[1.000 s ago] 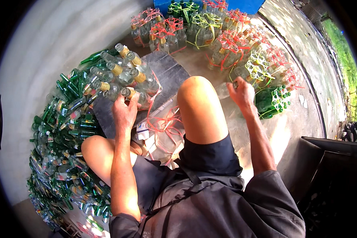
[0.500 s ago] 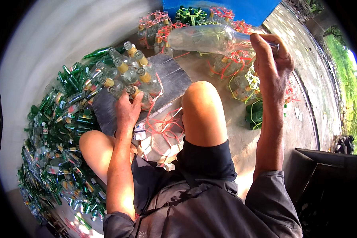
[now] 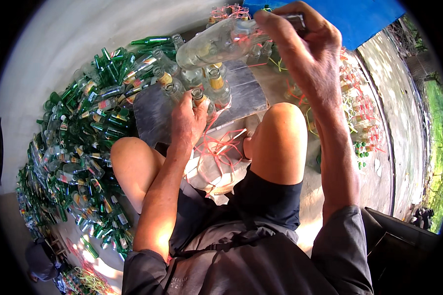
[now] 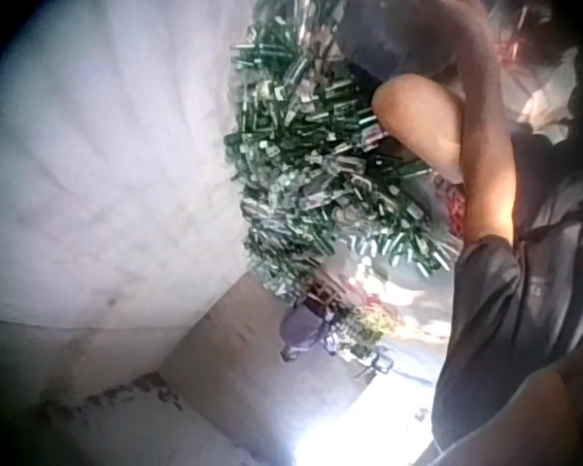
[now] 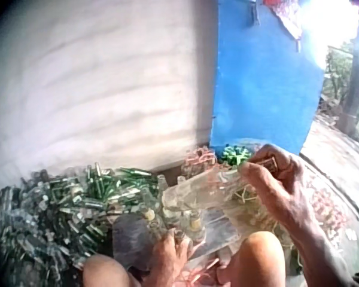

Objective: The person uses pink plastic straps to bundle glass bottles together, looping the straps around the necks and tying them.

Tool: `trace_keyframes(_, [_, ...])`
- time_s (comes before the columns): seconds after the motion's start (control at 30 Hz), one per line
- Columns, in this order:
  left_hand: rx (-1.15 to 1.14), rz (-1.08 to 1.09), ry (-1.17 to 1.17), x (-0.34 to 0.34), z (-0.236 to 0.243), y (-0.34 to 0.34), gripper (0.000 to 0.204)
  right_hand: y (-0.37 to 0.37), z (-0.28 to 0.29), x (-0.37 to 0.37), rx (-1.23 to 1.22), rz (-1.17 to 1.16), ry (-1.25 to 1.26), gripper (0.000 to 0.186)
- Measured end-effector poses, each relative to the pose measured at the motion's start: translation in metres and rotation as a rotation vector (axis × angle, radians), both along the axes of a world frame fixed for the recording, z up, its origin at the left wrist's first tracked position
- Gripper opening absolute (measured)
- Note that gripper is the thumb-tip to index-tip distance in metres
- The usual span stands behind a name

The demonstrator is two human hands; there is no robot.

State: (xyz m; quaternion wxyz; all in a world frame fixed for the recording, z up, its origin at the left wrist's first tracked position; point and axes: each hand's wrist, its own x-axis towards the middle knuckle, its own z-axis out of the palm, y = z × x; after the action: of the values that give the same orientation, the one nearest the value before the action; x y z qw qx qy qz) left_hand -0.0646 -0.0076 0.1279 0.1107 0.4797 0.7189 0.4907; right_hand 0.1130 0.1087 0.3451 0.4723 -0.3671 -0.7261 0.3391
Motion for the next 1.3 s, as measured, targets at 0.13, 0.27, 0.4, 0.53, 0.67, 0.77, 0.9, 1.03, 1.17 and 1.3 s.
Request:
trace_keyframes(0.13, [-0.026,0.017,-0.028,0.001,0.002,-0.001,0.029,0.014,-0.014,-0.019,0.109,0.079,-0.145,0.017])
trace_keyframes(0.27, [-0.085,0.010,-0.049,0.000,0.008,-0.003,0.032,0.018,-0.025,-0.036,0.224,0.124,-0.259,0.019])
trace_keyframes(0.4, [-0.097,0.004,-0.067,0.001,0.011,-0.003,0.035,0.024,-0.028,-0.049,0.235,0.244,-0.302,0.022])
trace_keyframes(0.53, [-0.074,-0.009,-0.092,0.002,0.015,-0.004,0.035,0.021,-0.033,-0.061,0.291,0.256,-0.390,0.025])
trace_keyframes(0.67, [-0.057,0.002,-0.060,0.001,0.008,-0.005,0.034,0.016,-0.031,-0.074,0.279,0.315,-0.488,0.025])
trace_keyframes(0.77, [-0.019,0.006,-0.042,0.001,0.003,-0.003,0.032,0.022,-0.038,-0.080,0.344,0.305,-0.488,0.027])
trace_keyframes(0.9, [-0.012,0.008,-0.049,0.001,0.002,-0.002,0.031,0.019,-0.034,-0.086,0.346,0.297,-0.502,0.031])
trace_keyframes(1.03, [-0.013,0.032,-0.020,0.002,-0.001,-0.003,0.031,0.028,-0.040,-0.093,0.431,0.328,-0.503,0.032])
trace_keyframes(1.17, [-0.008,0.025,-0.011,0.002,-0.004,-0.003,0.034,0.025,-0.036,-0.100,0.422,0.314,-0.571,0.033])
trace_keyframes(1.3, [0.000,0.034,-0.006,0.002,-0.004,-0.005,0.035,0.027,-0.039,-0.105,0.449,0.332,-0.578,0.035])
